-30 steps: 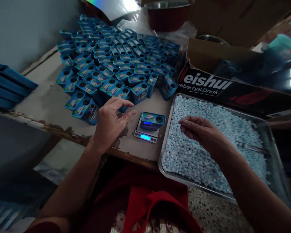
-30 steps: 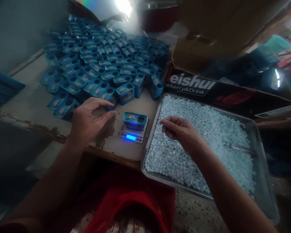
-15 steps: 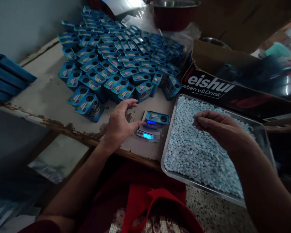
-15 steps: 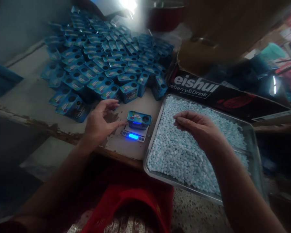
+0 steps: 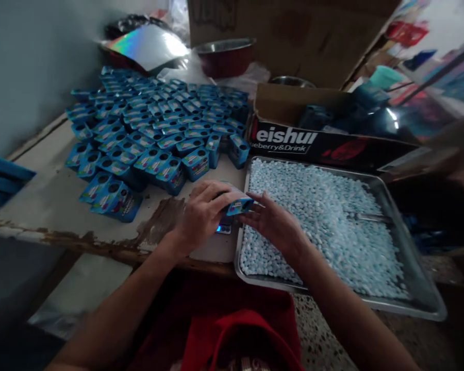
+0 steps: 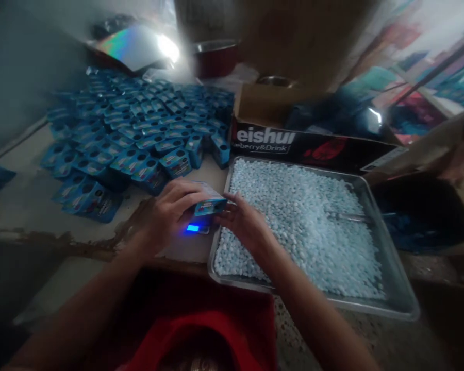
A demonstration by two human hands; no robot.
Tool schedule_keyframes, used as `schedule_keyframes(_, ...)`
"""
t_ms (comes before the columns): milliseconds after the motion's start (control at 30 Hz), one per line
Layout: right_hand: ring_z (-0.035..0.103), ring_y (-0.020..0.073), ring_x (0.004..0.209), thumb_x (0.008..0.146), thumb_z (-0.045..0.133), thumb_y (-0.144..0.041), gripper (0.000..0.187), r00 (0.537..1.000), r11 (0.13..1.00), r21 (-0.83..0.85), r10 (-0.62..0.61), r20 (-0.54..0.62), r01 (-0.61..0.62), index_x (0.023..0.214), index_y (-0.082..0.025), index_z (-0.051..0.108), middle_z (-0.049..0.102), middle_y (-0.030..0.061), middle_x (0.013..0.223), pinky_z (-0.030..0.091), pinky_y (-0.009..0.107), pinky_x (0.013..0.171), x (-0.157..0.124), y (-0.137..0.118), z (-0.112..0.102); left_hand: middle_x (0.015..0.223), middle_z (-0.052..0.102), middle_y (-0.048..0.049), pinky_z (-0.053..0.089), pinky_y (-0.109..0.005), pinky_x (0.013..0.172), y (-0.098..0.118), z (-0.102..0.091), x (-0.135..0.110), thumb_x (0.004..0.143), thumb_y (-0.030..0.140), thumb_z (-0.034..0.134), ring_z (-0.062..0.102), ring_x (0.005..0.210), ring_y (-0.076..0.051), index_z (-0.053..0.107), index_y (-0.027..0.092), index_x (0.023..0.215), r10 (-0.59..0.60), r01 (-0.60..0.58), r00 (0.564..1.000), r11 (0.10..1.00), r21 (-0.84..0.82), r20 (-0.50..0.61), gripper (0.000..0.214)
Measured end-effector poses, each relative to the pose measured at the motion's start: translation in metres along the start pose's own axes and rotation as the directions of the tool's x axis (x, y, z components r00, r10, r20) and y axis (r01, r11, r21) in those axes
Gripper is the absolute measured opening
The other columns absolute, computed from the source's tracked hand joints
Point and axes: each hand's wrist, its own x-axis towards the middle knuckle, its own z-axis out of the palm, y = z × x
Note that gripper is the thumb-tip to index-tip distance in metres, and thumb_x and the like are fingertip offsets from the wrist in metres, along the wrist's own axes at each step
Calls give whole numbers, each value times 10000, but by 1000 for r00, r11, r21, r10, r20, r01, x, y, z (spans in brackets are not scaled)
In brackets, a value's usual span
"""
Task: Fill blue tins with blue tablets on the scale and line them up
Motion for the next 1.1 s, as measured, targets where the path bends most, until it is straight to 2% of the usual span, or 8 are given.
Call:
schedule_keyframes(67,777,205,937,1132,488,-457,385,997,992,119,42,71,-51,1078,-173,742,798,106,1057,626,382,971,-4,-1,0,1228,757,-66,473,-465,1170,6,3,7,1000,105,628,671,1201,-258,736,274,1267,128,-126,992,989,76,-23,334)
schedule_keyframes(200,779,192,964,1163,412,-362,419,997,972,231,19,75,-36,997,-156,737,807,112,1012,606,355,1021,-14,-6,-6,1199,759,-79,529,-432,1067,7,17,9,985,122,672,676,1147,-262,741,257,1241,112,-103,992,984,143,-56,298)
schedule_keyframes(333,784,186,915,1156,429,-284,411,998,968,246,40,49,-51,916,-144,732,813,115,958,620,339,990,-19,-9,-8,1204,751,-90,512,-456,1110,12,22,3,971,91,683,678,1182,-271,741,243,1226,118,-104,989,982,155,-89,303)
schedule_keyframes(433,791,188,934,1165,411,-290,437,997,968,244,43,68,-59,956,-115,751,818,123,980,635,338,970,-26,-14,-6,1225,745,-84,460,-503,1182,17,19,2,963,93,699,667,1218,-284,745,261,1233,156,-136,981,976,168,-115,321)
schedule_keyframes(600,804,185,910,1138,448,-181,378,999,977,209,25,20,-29,921,-106,749,826,133,960,645,327,960,-32,-19,-4,1178,760,-77,532,-418,1035,17,20,5,973,92,682,692,1129,-258,745,241,1221,116,-104,990,985,138,-84,296)
schedule_keyframes(767,811,195,947,1098,481,-111,300,998,983,180,39,52,-48,1021,-65,767,832,154,1037,652,332,977,-25,-16,-14,1201,758,-85,481,-484,1098,17,22,1,960,88,702,676,1155,-283,760,248,1214,181,-159,978,968,192,-100,305)
schedule_keyframes(933,816,191,864,1052,495,-33,266,997,985,152,74,18,-76,1004,-50,756,828,153,969,677,319,920,-15,-14,-18,1170,767,-56,488,-443,1034,15,23,0,974,101,691,671,1100,-266,777,267,1197,97,-83,992,982,170,-75,291)
schedule_keyframes(1100,828,207,896,1000,512,33,264,1000,994,109,19,9,-20,953,-37,763,827,160,965,672,303,943,-14,-17,-17,1179,740,-61,520,-390,1031,11,26,1,956,117,689,669,1120,-252,768,259,1261,-130,130,991,991,25,0,346)
